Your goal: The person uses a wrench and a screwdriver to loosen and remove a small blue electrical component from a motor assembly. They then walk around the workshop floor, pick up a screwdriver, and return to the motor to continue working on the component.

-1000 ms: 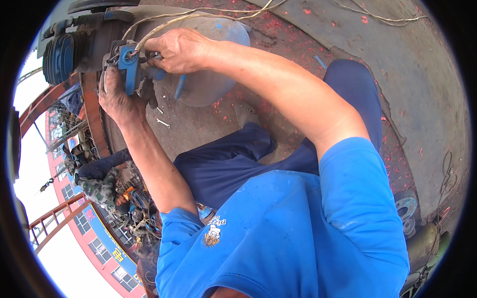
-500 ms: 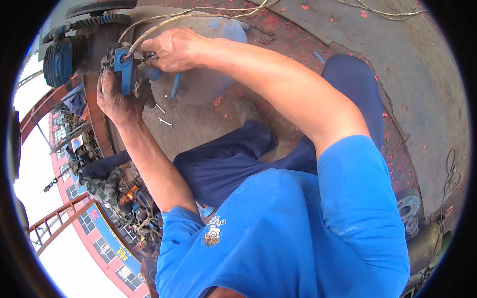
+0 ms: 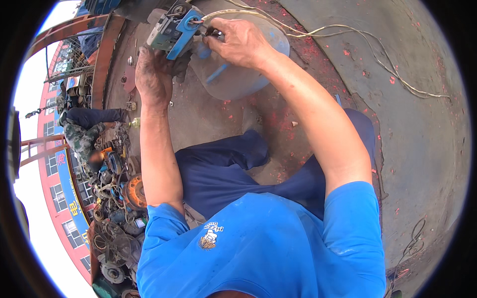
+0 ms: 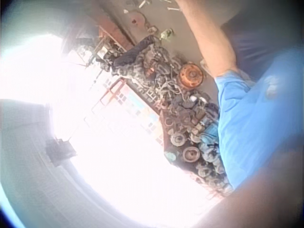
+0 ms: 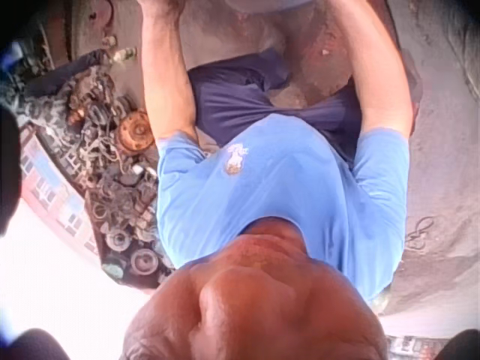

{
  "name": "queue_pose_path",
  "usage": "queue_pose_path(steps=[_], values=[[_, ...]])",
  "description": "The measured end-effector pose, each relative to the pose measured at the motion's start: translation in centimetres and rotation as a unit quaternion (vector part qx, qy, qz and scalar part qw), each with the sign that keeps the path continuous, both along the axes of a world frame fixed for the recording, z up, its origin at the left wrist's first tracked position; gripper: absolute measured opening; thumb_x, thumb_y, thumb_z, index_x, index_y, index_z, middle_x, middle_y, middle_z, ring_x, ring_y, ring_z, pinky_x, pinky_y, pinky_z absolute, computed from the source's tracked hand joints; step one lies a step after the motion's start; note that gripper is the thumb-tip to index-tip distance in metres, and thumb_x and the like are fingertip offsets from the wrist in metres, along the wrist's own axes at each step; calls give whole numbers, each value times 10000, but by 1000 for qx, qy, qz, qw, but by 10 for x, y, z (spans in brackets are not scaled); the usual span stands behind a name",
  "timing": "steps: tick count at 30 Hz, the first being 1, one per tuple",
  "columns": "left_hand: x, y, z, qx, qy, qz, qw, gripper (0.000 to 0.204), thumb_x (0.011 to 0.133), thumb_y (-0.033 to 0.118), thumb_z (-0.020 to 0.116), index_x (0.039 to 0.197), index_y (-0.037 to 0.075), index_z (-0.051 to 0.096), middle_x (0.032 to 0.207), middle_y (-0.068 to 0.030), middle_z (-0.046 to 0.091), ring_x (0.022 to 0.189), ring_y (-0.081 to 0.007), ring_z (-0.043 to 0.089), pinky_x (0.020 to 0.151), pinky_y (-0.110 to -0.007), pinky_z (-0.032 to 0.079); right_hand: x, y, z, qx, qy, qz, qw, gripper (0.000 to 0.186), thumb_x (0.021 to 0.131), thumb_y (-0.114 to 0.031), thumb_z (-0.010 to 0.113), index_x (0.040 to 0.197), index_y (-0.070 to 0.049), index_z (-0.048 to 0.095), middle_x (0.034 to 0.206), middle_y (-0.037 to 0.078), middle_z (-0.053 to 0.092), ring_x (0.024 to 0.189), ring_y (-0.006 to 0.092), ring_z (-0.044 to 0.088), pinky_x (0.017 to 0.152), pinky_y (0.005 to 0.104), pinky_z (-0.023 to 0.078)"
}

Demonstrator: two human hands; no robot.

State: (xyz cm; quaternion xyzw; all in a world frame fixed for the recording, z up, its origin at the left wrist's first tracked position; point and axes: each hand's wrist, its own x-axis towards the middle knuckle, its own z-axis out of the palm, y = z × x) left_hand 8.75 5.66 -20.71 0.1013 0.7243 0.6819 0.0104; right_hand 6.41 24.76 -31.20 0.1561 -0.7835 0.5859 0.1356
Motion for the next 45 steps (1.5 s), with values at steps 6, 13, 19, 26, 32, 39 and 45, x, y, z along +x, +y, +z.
queue_pose_path(steps=[6,13,19,26,32,39,45], values=[[2,-60,20,-205,10,9,979,449,1012,367,568,1264,2,640,1159,-112,699,1081,-191,654,977,-335,493,2,-11,-2,-64,-48,-24,996,282,898,-276,656,1071,-59,703,856,81,708,768,183,653,749,334,508],[-33,-97,-12,-179,4,-84,980,338,975,245,620,1236,36,666,1008,-42,710,843,-93,628,711,-269,526,6,-19,-5,-24,-67,-73,995,318,938,-301,666,1046,-3,689,899,46,707,812,128,616,761,303,491],[-83,-103,-32,-114,183,-125,969,312,897,175,644,1152,-1,683,948,-164,716,857,-258,696,798,-354,535,-2,-1,-38,-18,27,-94,995,244,972,-139,591,1180,-22,641,1063,58,670,690,56,502,576,205,370],[-108,-87,-45,-226,324,-156,905,317,889,204,683,1143,14,677,871,-168,702,775,-282,689,703,-372,542,12,-9,-50,-13,10,-232,972,568,967,-446,596,1301,12,565,1075,83,674,928,137,642,828,289,518],[-110,-70,-18,-414,350,-116,832,302,873,323,686,957,34,689,717,-185,674,736,-378,680,686,-466,544,10,-41,-13,14,-1,-226,974,343,916,-219,652,1174,5,621,1090,75,686,998,170,623,895,353,502],[-105,-64,-15,-336,259,-105,900,318,883,278,682,1082,34,726,768,-164,714,681,-302,695,658,-383,545,18,-33,0,-123,6,-193,973,461,966,-217,612,1384,-54,505,1285,57,601,1131,180,590,978,338,479],[-107,-59,-6,-134,317,-116,932,218,955,115,614,1114,-2,705,851,-93,720,710,-165,643,673,-290,519,24,-33,33,-271,-66,-132,951,526,902,-156,556,1402,-4,504,856,-5,600,597,43,422,513,191,335]])
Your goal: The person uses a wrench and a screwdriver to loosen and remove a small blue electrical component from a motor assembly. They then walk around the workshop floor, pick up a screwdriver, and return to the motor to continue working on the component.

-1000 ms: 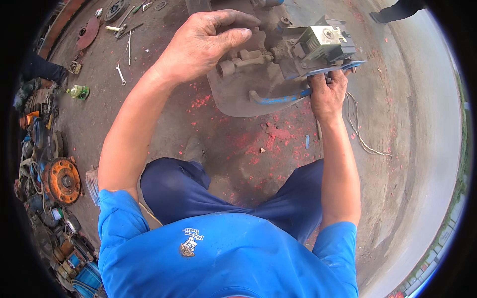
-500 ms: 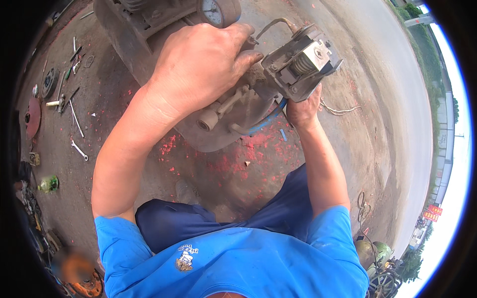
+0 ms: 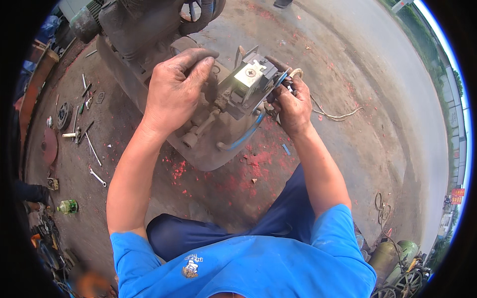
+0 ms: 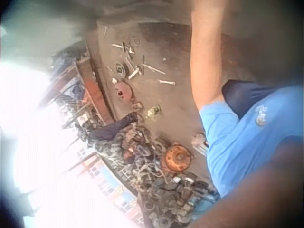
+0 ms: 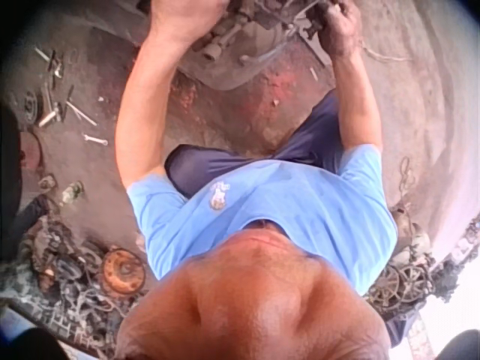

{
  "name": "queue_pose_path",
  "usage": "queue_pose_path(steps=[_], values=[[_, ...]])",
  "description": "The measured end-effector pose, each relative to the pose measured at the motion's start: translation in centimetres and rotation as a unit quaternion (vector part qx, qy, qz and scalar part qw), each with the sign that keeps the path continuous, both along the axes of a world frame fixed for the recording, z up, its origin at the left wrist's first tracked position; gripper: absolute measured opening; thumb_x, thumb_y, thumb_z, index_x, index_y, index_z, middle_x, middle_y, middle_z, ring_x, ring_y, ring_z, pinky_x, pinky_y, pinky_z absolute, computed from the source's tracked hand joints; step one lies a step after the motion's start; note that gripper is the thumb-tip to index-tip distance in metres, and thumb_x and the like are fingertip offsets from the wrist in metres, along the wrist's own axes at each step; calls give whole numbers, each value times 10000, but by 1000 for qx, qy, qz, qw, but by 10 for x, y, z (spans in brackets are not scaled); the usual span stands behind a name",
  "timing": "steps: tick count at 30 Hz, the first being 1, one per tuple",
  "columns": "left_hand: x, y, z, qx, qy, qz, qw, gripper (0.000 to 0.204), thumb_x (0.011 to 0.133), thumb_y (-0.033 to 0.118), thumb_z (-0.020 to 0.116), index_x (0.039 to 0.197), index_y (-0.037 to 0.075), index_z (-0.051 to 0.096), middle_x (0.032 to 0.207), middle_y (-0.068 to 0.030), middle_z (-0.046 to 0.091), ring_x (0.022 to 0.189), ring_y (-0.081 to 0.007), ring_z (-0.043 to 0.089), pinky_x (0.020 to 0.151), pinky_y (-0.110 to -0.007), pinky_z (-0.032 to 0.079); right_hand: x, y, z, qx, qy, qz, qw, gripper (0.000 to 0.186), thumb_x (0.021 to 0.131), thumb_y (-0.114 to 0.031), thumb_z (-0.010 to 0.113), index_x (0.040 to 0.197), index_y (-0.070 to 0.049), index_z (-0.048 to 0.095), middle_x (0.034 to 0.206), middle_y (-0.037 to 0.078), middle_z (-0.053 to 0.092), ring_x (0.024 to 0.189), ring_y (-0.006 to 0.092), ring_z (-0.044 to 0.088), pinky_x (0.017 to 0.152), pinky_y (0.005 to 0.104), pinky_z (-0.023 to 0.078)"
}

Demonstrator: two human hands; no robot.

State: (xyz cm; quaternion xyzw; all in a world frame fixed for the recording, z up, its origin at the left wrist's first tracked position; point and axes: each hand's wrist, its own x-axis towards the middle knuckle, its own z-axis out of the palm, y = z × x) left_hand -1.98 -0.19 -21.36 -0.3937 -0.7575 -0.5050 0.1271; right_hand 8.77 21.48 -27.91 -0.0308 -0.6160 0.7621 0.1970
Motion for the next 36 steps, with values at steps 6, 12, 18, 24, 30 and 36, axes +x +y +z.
queue_pose_path(steps=[6,12,18,24,30,36], values=[[-26,29,29,-266,235,-23,935,346,890,58,560,1216,85,672,1145,-135,688,1093,-319,633,938,-445,496,14,5,6,-57,-54,84,993,280,874,-205,618,1068,-36,509,741,55,539,580,71,438,492,205,332],[-40,64,58,-478,179,-50,858,214,798,58,629,1010,32,619,972,-182,668,984,-383,636,823,-481,510,11,6,30,-148,40,-6,988,539,962,-278,635,1328,98,508,723,6,532,587,69,446,498,209,338],[-69,65,48,-384,275,41,880,237,920,281,639,1056,90,675,946,-140,678,946,-355,660,783,-459,530,19,9,46,35,90,-98,991,294,952,-213,695,1133,18,685,724,-11,570,598,47,480,519,203,365],[-49,143,95,-331,252,-80,906,173,826,139,633,935,40,726,865,-220,702,851,-311,708,754,-422,559,34,12,12,-140,-13,-56,988,309,987,-252,612,1138,18,609,834,58,605,585,88,495,457,204,320],[-36,167,91,-403,59,-300,863,389,832,90,499,1147,67,725,999,-100,743,878,-217,684,782,-354,550,46,-3,-21,-124,-108,14,986,432,951,-223,582,1262,69,514,825,76,584,577,86,473,474,201,316],[-59,77,73,-230,39,-153,960,418,835,186,672,1197,-23,667,1187,-264,667,1089,-322,668,942,-391,518,48,-10,-33,-81,-171,18,982,408,931,-166,596,1257,66,522,830,64,578,574,76,473,471,204,334]])
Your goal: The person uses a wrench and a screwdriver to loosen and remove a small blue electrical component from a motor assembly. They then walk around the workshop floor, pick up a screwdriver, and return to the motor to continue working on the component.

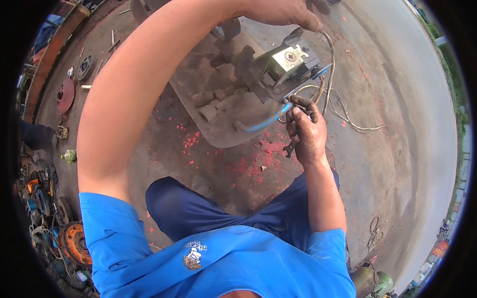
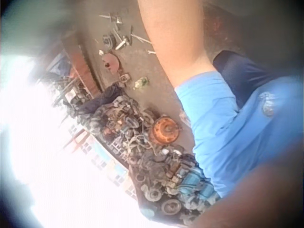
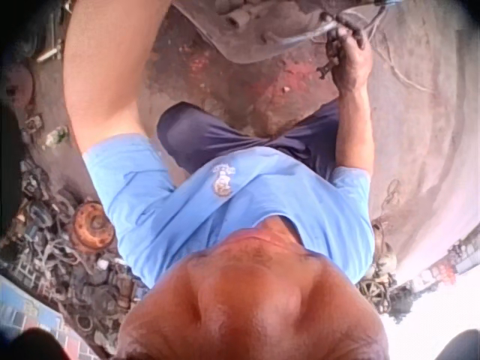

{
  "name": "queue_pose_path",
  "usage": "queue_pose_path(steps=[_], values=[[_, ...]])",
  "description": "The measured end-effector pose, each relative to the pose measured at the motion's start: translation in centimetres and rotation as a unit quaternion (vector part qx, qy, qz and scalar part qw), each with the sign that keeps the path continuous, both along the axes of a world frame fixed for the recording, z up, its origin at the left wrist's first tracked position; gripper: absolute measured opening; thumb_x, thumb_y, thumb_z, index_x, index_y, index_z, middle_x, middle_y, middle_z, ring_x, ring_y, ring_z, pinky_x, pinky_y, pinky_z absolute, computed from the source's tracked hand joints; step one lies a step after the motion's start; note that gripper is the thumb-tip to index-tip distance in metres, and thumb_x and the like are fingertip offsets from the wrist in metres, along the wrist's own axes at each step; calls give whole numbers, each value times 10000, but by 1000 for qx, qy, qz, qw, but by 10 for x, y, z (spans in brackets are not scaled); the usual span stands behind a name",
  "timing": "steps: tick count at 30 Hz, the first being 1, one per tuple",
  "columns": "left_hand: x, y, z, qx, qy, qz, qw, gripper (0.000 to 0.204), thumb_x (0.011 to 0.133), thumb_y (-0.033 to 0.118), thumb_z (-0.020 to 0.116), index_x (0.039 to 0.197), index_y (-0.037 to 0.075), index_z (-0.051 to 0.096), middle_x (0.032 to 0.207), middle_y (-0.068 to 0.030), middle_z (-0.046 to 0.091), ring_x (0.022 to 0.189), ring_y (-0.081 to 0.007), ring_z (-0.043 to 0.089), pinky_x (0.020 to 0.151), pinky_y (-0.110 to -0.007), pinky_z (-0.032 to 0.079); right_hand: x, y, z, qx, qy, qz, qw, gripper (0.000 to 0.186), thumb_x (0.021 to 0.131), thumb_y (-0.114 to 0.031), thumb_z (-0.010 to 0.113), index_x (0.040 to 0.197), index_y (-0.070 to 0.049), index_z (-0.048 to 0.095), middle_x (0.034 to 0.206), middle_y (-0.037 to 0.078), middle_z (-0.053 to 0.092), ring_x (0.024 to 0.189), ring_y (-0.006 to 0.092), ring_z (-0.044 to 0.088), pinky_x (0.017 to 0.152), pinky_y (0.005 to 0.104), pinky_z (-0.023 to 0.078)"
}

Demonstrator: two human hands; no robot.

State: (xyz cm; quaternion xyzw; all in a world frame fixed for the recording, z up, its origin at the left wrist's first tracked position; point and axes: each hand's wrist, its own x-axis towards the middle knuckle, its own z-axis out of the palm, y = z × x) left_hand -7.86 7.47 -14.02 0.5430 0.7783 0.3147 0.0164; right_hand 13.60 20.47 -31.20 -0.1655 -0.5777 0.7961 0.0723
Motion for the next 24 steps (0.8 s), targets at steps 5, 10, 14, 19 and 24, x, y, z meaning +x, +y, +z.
queue_pose_path(steps=[5,10,14,19,24], values=[[22,-70,-36,273,78,113,952,305,845,255,639,1005,6,715,935,-191,704,940,-334,674,855,-413,534,30,-15,-3,221,19,-91,971,379,996,-141,550,1333,14,469,783,14,542,537,55,418,469,194,329],[69,-182,-128,361,68,298,881,169,852,141,723,960,20,675,924,-106,638,821,-261,634,723,-368,527,57,-41,-67,334,56,58,939,224,1009,-206,579,1099,0,592,746,2,543,607,53,448,531,210,352],[106,-257,-212,280,-46,397,873,147,883,133,713,888,5,641,946,-97,624,856,-241,621,732,-360,510,58,-83,-62,392,17,231,890,112,939,-81,598,927,23,639,705,79,617,593,140,555,581,280,449],[129,-297,-282,160,-133,512,833,124,908,111,668,947,9,610,988,-118,599,892,-259,605,793,-371,490,55,-119,-67,430,88,410,800,44,903,-44,617,929,-21,644,742,169,636,639,345,630,602,409,496],[133,-294,-262,140,-310,505,793,184,898,142,671,1032,19,644,985,-109,611,906,-230,622,802,-352,497,48,-145,-48,385,59,462,796,42,914,-42,622,941,-10,623,759,159,636,676,323,640,620,420,508]])
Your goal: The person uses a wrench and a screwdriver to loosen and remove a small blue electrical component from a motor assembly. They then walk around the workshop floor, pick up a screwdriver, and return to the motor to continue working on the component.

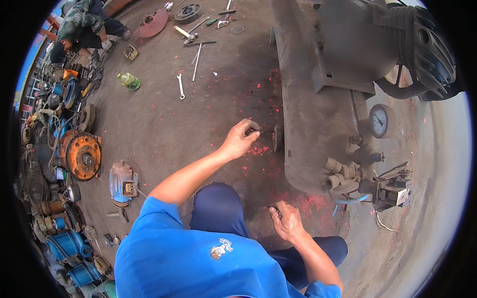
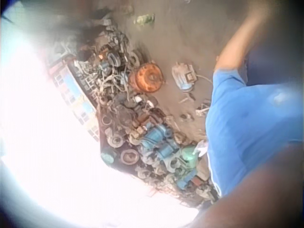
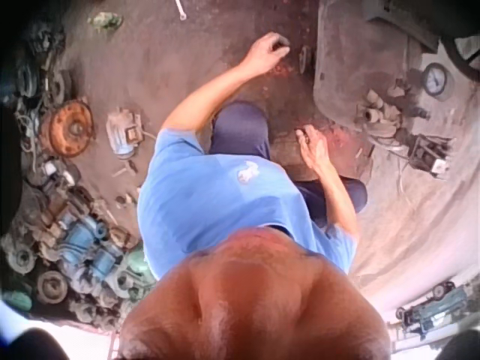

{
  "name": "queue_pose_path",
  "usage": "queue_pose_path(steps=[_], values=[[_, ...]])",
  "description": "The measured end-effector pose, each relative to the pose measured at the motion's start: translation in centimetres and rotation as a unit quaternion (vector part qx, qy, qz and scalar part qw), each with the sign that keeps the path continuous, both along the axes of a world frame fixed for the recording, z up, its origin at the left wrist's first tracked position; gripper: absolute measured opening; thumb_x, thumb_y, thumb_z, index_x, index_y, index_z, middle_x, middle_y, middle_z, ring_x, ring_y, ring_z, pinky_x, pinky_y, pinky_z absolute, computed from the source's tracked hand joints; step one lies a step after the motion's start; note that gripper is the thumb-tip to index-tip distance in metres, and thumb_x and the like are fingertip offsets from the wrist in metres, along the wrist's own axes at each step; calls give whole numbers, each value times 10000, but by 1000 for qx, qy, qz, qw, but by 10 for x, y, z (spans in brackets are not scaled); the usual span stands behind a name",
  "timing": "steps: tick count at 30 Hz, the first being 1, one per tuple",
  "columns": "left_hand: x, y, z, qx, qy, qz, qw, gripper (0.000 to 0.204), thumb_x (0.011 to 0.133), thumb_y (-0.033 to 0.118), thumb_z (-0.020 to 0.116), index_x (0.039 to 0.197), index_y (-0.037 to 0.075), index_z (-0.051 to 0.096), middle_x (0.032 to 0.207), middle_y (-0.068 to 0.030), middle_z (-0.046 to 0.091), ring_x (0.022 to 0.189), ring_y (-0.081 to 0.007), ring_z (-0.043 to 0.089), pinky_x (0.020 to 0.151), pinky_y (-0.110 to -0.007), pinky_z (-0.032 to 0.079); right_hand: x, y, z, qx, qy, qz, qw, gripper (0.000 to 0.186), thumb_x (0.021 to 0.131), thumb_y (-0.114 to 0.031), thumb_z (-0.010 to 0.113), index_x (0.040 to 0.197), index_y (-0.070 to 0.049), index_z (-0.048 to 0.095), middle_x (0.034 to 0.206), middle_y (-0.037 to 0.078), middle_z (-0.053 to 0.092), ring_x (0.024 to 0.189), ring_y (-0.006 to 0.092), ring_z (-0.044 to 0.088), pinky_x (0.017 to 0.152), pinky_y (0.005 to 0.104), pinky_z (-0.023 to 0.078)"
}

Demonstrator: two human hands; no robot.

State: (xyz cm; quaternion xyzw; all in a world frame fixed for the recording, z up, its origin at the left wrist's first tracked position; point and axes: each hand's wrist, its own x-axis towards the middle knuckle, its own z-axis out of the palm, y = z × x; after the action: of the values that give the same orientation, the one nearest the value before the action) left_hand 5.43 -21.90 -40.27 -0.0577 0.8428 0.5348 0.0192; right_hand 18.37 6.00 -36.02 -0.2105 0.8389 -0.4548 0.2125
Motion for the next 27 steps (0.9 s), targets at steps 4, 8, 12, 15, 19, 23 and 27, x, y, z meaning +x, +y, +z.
queue_pose_path(steps=[4,8,12,15,19,23,27], values=[[7,31,63,151,-177,-95,968,247,932,212,657,1054,-2,676,995,-77,672,925,-153,621,817,-302,495,-21,-23,74,-125,0,-69,990,92,936,-26,602,1014,-11,649,854,146,624,743,313,609,673,389,494],[44,46,141,406,-259,-158,862,442,1014,379,543,1126,-32,660,1000,-85,666,890,-167,611,818,-328,500,-44,-52,155,-253,-72,-208,942,171,1011,-109,560,1119,-1,637,942,84,610,812,171,580,728,313,478],[85,46,225,497,-328,-128,793,517,1040,439,485,1136,-43,645,1025,-112,663,921,-186,606,843,-342,487,-70,-72,248,-243,-125,-329,904,237,1037,-178,534,1123,18,635,1017,84,638,892,141,601,792,290,488],[102,28,293,396,-325,-175,841,355,992,336,602,1067,-7,652,916,-49,632,863,-152,568,791,-315,459,-76,-80,284,-140,-134,-337,921,271,1004,-243,597,1068,13,660,890,73,668,846,135,618,754,301,500],[120,-5,377,127,-368,-188,902,261,959,280,637,949,19,648,741,-53,574,710,-131,541,681,-328,458,-53,-79,337,-54,-384,-350,853,339,921,-323,722,955,9,662,740,56,658,689,127,609,631,306,503],[151,-45,417,-5,-221,-286,933,302,922,323,672,989,29,679,903,-183,671,890,-349,650,780,-428,491,-2,-82,398,-4,-467,-303,831,248,890,-246,759,818,-27,671,691,42,649,600,103,552,543,260,436],[147,-63,485,-49,-293,-345,890,422,897,388,671,1073,4,677,1017,-247,679,1005,-394,650,854,-480,489,23,-78,473,120,-419,-167,884,276,874,-269,775,859,-2,704,721,43,673,652,111,578,602,311,478]])
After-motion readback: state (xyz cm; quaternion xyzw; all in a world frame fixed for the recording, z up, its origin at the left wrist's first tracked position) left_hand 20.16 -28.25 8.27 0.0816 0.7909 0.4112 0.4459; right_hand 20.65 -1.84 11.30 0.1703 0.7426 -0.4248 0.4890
